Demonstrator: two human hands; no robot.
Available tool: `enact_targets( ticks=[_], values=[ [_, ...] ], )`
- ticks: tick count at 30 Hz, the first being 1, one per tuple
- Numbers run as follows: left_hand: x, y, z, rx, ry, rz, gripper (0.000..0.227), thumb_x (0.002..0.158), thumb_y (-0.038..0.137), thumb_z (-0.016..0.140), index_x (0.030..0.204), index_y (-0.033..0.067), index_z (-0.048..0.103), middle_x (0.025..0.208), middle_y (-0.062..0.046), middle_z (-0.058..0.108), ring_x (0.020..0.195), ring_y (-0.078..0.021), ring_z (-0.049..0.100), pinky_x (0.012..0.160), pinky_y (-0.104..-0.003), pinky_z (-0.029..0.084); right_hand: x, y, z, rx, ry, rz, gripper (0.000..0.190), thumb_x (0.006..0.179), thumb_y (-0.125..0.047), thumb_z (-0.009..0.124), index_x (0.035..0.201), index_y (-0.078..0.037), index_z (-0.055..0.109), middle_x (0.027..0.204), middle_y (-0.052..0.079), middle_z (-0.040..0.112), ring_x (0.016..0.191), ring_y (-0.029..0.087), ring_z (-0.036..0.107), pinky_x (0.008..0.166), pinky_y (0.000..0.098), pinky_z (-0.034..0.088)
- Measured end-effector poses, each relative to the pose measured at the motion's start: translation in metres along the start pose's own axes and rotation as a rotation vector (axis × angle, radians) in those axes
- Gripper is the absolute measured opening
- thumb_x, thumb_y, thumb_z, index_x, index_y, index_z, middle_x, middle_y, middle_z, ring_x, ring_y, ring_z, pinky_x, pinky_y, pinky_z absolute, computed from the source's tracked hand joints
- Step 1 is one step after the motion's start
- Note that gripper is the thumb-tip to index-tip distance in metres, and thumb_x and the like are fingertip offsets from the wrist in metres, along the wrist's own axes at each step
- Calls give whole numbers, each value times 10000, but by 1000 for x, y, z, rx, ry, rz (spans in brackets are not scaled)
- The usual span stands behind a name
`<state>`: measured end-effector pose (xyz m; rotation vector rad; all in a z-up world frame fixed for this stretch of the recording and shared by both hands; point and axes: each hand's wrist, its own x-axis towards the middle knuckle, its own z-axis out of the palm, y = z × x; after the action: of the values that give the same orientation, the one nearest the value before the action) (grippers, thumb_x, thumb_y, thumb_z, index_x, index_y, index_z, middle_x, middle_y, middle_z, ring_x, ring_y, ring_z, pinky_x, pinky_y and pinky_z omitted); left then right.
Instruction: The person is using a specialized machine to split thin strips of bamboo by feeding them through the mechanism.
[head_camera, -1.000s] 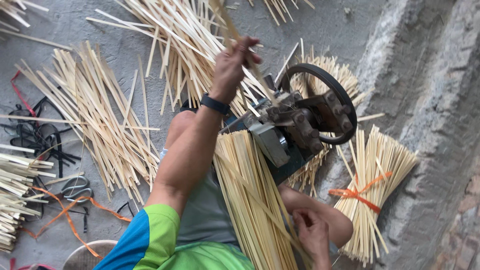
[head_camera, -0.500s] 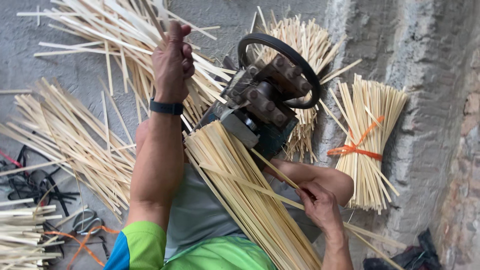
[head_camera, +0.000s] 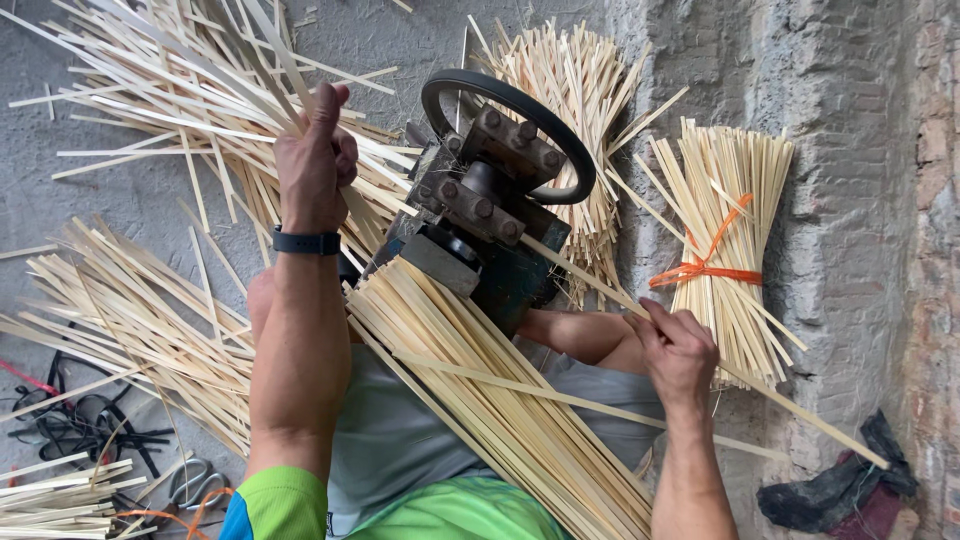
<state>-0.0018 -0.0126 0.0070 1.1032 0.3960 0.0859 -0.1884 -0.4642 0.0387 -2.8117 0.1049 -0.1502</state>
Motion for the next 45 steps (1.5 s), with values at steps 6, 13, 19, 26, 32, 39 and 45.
enact_targets(
  ticks=[6, 13, 19, 26, 32, 39, 45],
  values=[
    [-7, 3, 4, 80, -82, 0, 533, 900, 389, 837, 1141, -64, 692, 756, 13, 675, 510, -30, 479, 415, -200, 369, 38, -45, 30, -6, 101, -201, 293, 842, -293, 877, 1088, -144, 823, 682, 35, 680, 549, 148, 588, 507, 326, 454],
    [-18, -1, 16, 9, -62, -22, 405, 884, 303, 860, 1023, -54, 729, 651, 22, 586, 453, -29, 403, 384, -201, 289, 39, -38, 25, 117, -52, -74, 301, 865, -375, 812, 1081, -167, 836, 646, 30, 692, 527, 132, 614, 459, 323, 445],
    [-16, -12, 18, 42, 36, 52, 381, 924, 354, 792, 1007, -17, 770, 582, 40, 552, 429, -33, 406, 375, -210, 304, 24, -25, 22, 206, 30, -99, 410, 921, -443, 743, 1101, -79, 802, 741, 63, 696, 617, 166, 652, 537, 309, 500],
    [8, 2, 18, 119, 15, 258, 392, 987, 363, 696, 1215, 46, 732, 874, -42, 795, 520, -56, 524, 431, -215, 395, 18, -42, 16, 270, -29, -190, 414, 963, -461, 673, 1058, -76, 789, 853, 84, 745, 724, 182, 726, 600, 293, 570],
    [3, 61, 49, 206, -331, 720, 272, 1097, 365, 591, 1121, 126, 718, 1010, -70, 752, 715, -100, 695, 589, -241, 582, 39, -106, -40, 65, 163, -481, 428, 1016, -431, 643, 1214, -67, 751, 1144, 88, 717, 1126, 252, 659, 960, 386, 518],
    [-129, 50, 120, 728, -1070, 476, 135, 964, 184, 707, 932, 61, 753, 719, -107, 719, 584, -205, 677, 574, -380, 567, 74, -145, -79, -260, 455, -766, 495, 914, -464, 646, 1184, -57, 727, 1144, 99, 693, 1183, 292, 624, 1028, 539, 421],
    [-103, 72, 94, 724, -853, 488, 198, 908, 50, 632, 1074, 40, 739, 923, -132, 779, 748, -222, 745, 653, -329, 613, 48, -68, -59, 360, -3, -243, 341, 981, -422, 686, 1162, -150, 784, 855, -7, 686, 698, 133, 657, 609, 348, 518]
  ],
)
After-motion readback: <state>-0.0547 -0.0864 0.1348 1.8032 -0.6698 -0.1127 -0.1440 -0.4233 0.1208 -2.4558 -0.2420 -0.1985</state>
